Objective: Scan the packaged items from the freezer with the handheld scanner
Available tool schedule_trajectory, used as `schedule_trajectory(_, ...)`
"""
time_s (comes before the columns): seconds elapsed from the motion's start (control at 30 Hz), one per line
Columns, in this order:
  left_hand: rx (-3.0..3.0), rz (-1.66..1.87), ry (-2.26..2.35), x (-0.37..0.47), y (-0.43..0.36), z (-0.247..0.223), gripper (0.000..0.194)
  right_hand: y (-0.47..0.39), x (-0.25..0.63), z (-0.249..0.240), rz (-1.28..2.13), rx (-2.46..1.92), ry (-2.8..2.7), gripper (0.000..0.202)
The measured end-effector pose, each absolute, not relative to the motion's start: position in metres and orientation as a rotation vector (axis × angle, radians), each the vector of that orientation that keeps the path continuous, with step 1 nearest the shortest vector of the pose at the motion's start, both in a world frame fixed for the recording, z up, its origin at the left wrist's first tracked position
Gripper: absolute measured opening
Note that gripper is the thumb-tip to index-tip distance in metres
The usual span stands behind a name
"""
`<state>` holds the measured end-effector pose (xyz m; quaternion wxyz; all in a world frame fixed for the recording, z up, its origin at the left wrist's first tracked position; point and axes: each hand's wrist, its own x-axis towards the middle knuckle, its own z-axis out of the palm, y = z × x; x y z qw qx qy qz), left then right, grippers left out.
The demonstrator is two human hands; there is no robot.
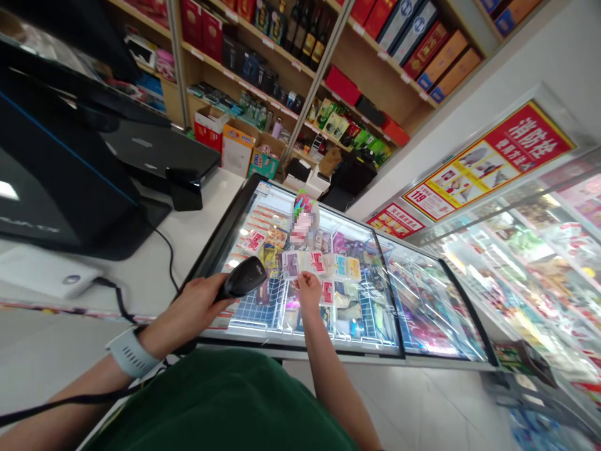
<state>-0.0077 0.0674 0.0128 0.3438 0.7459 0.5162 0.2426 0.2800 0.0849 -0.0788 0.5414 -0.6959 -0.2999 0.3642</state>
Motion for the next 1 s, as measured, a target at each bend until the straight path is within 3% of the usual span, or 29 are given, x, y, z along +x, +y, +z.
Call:
schedule_trajectory(0.2, 2.122, 0.463, 1.142, 0.027, 0.074, 0.013, 0.03, 0.052, 0.29, -0.06, 0.672, -1.644, -0.863, 0.027)
schedule_trajectory(0.8, 2.135, 0.423, 1.138, 0.049, 0.061, 0.009, 0.027, 0.032, 0.289, -0.048, 0.718, -1.627, -0.84, 0.024)
schedule_trajectory(1.0, 2.119, 0.44, 1.115, 0.045, 0.062, -0.003, 0.036, 0.02, 0.312, -0.059, 0.827, -1.589, -0.518, 0.036)
